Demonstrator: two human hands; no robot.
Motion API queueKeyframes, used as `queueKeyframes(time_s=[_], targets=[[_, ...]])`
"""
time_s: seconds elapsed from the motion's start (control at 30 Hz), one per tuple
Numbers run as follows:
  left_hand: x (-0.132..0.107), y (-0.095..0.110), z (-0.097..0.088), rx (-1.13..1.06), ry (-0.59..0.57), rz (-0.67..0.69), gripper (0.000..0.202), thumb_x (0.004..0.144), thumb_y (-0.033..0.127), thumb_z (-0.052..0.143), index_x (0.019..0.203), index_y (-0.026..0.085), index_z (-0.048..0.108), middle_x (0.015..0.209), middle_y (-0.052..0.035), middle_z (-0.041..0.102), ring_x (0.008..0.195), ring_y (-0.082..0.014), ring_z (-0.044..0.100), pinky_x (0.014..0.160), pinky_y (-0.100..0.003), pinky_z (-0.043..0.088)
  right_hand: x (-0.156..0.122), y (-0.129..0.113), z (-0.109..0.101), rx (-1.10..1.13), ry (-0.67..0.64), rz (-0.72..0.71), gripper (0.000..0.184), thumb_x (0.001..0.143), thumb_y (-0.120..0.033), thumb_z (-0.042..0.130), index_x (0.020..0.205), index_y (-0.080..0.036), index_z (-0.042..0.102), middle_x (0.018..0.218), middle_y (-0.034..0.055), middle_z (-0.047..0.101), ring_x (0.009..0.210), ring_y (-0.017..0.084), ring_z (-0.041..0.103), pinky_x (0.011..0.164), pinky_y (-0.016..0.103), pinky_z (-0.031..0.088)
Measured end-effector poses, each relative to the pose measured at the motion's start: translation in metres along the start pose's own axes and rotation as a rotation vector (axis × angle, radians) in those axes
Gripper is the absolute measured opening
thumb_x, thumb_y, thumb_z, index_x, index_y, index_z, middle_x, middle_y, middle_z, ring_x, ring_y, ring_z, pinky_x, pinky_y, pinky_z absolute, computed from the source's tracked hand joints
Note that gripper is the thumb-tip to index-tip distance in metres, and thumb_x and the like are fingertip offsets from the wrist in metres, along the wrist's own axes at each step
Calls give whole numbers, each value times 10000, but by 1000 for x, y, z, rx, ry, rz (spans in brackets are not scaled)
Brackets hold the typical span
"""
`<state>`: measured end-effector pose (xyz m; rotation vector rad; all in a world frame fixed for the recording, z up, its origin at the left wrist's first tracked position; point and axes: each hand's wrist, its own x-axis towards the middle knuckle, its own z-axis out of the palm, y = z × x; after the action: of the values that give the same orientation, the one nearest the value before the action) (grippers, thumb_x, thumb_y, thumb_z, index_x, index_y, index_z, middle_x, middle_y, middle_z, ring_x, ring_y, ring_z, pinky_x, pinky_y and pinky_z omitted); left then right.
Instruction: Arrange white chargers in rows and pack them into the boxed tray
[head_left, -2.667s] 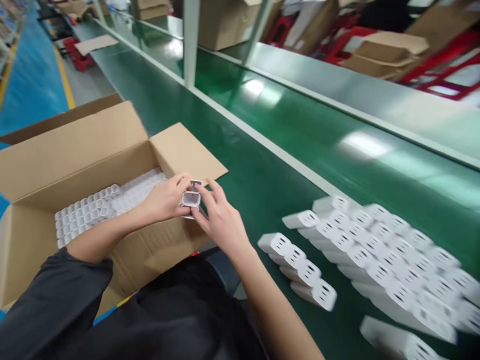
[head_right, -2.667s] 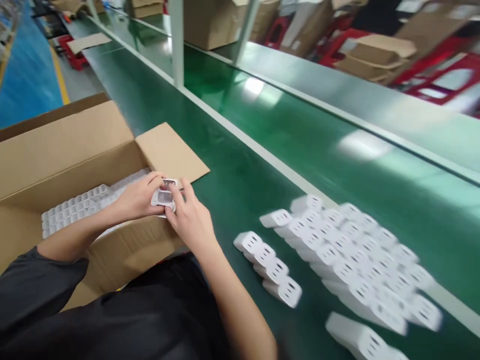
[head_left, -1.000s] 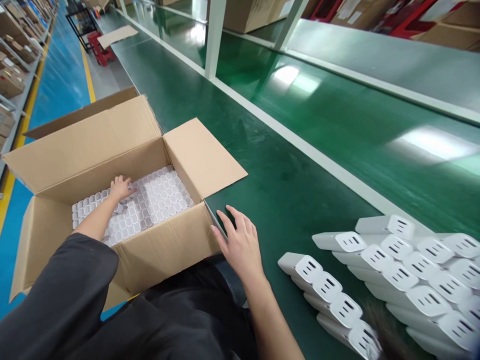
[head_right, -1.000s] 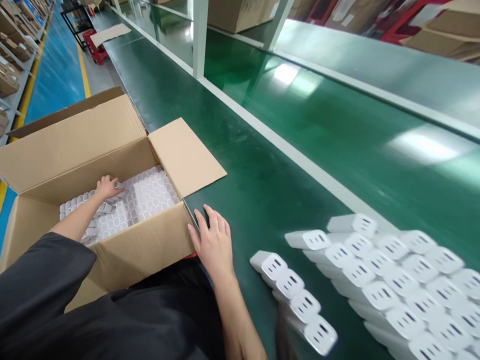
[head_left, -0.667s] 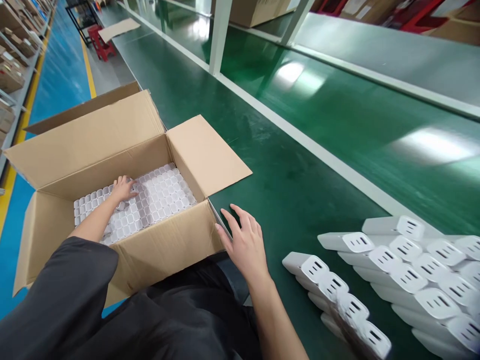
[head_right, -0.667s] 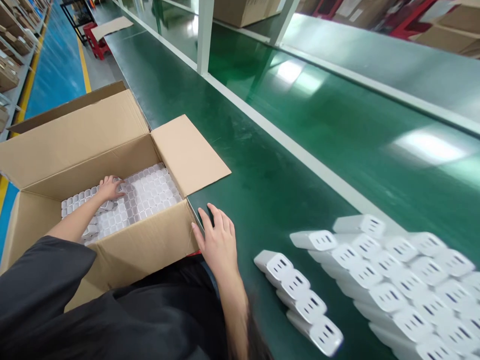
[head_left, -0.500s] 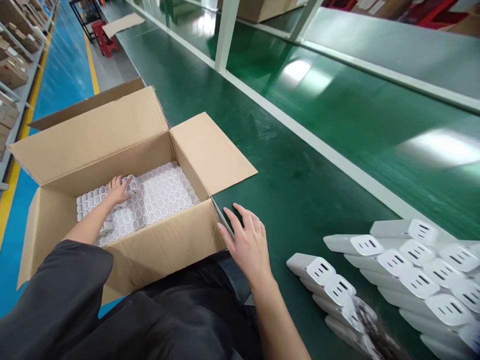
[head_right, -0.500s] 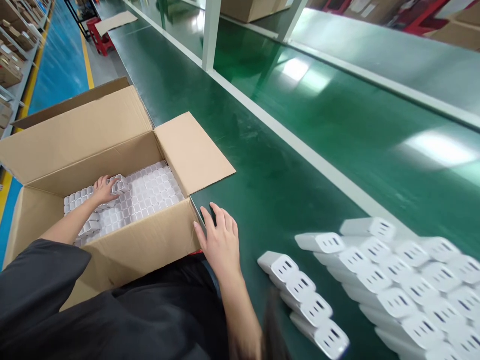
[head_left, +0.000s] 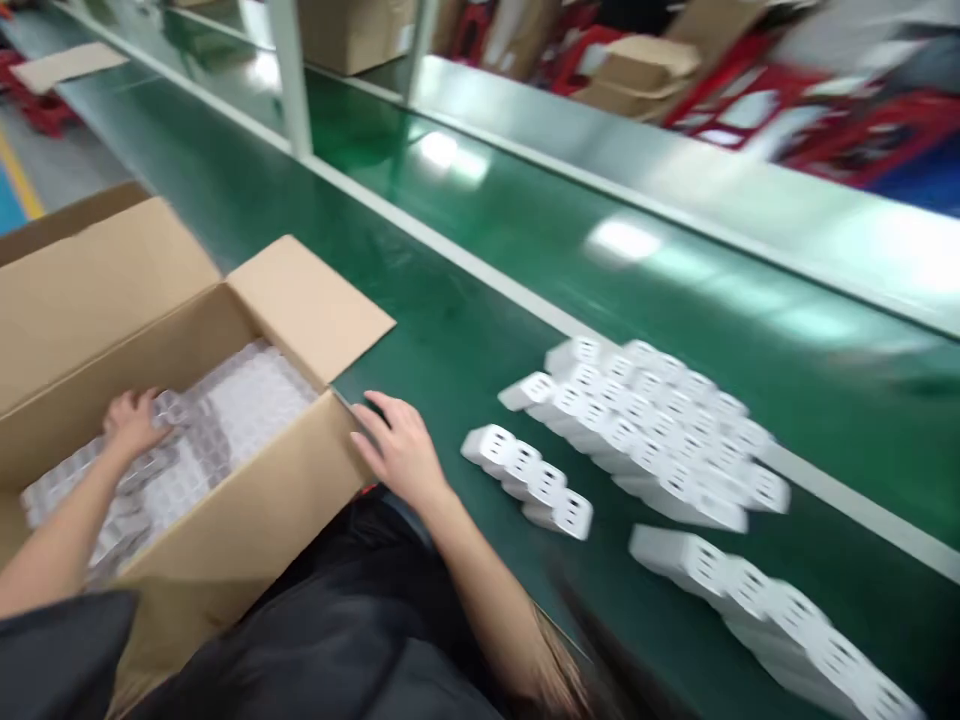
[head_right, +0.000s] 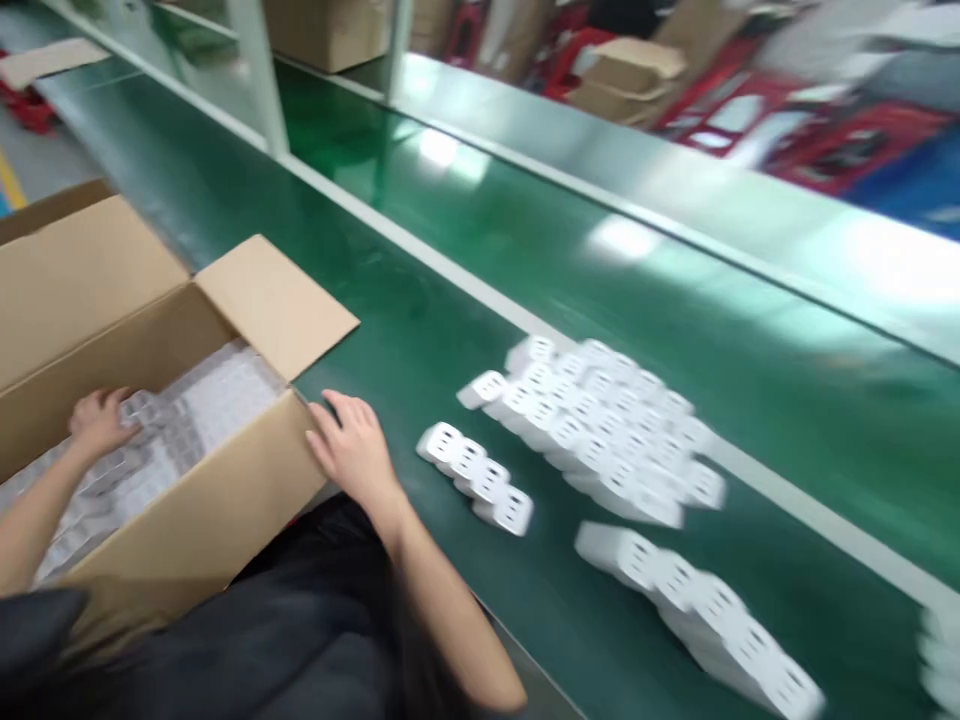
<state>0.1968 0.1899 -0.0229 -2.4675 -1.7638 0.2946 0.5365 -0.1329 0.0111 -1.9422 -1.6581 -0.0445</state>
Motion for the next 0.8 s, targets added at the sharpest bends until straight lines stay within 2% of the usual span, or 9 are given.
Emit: queueKeyframes(time_s=[0.1, 0.17, 0.23, 0.37, 0.43, 0.5, 0.63, 0.73, 0.8], targets=[[11, 49, -41, -248, 299, 256, 587, 898, 501, 479, 1458, 431, 319, 1553, -53, 345, 1449, -358, 285, 1150, -595, 299, -15, -4, -5, 53, 13, -29, 299, 988, -311, 504, 1214, -171, 640, 1294, 145, 618, 1179, 224, 578, 1059, 416, 458], [5, 102, -75, -422, 495, 518, 573, 896, 500, 538, 1437, 487, 349, 1517, 2, 405, 1426, -314, 349, 1194, -556, 262, -31, -4, -9, 73, 20, -47, 274, 994, -300, 500, 1194, -177, 641, 1281, 126, 634, 1179, 200, 589, 1084, 406, 445], [-16, 166, -111, -514, 561, 825, 576, 872, 497, 607, 1412, 446, 414, 1419, -13, 512, 1381, -307, 418, 1183, -534, 299, -49, -4, -17, 100, 27, -43, 249, 996, -287, 502, 1174, -184, 643, 1252, 102, 658, 1179, 180, 599, 1102, 392, 438], [-85, 295, -157, -593, 351, 1431, 535, 898, 482, 600, 1385, 306, 467, 1398, -79, 537, 1328, -266, 485, 1111, -429, 410, -81, 0, -35, 168, 50, -6, 205, 983, -228, 519, 1131, -191, 657, 1205, 77, 693, 1152, 163, 630, 1100, 376, 456], [-118, 347, -161, -546, 264, 1636, 584, 897, 528, 588, 1383, 225, 476, 1442, -121, 505, 1352, -269, 460, 1100, -395, 409, -93, 0, -43, 208, 63, 27, 193, 975, -209, 529, 1106, -190, 669, 1180, 77, 707, 1142, 164, 643, 1066, 364, 491], [-145, 385, -157, -446, 268, 1735, 692, 847, 603, 622, 1385, 194, 478, 1446, -153, 502, 1343, -306, 462, 1075, -417, 402, -102, 0, -48, 241, 78, 69, 183, 967, -201, 543, 1089, -190, 679, 1159, 72, 718, 1129, 163, 654, 1023, 340, 526], [-170, 423, -144, -173, 269, 1740, 673, 864, 583, 615, 1374, 165, 479, 1224, -166, 630, 1040, -286, 627, 787, -360, 450, -110, -2, -48, 257, 137, 104, 165, 953, -190, 567, 1066, -192, 688, 1134, 63, 731, 1091, 155, 673, 1035, 341, 519], [-164, 425, -141, -178, 224, 1692, 492, 902, 505, 598, 1264, 176, 549, 993, -113, 669, 879, -245, 639, 680, -326, 397, -110, -1, -46, 263, 174, 88, 162, 955, -180, 556, 1050, -192, 686, 1106, 58, 737, 1060, 147, 682, 1069, 360, 496], [-152, 416, -143, -346, 97, 1612, 472, 883, 525, 615, 1226, 207, 559, 980, -85, 669, 887, -234, 636, 687, -310, 399, -109, -2, -46, 277, 193, 93, 179, 957, -179, 541, 1069, -202, 678, 1088, 55, 738, 1039, 147, 685, 1050, 359, 512]])
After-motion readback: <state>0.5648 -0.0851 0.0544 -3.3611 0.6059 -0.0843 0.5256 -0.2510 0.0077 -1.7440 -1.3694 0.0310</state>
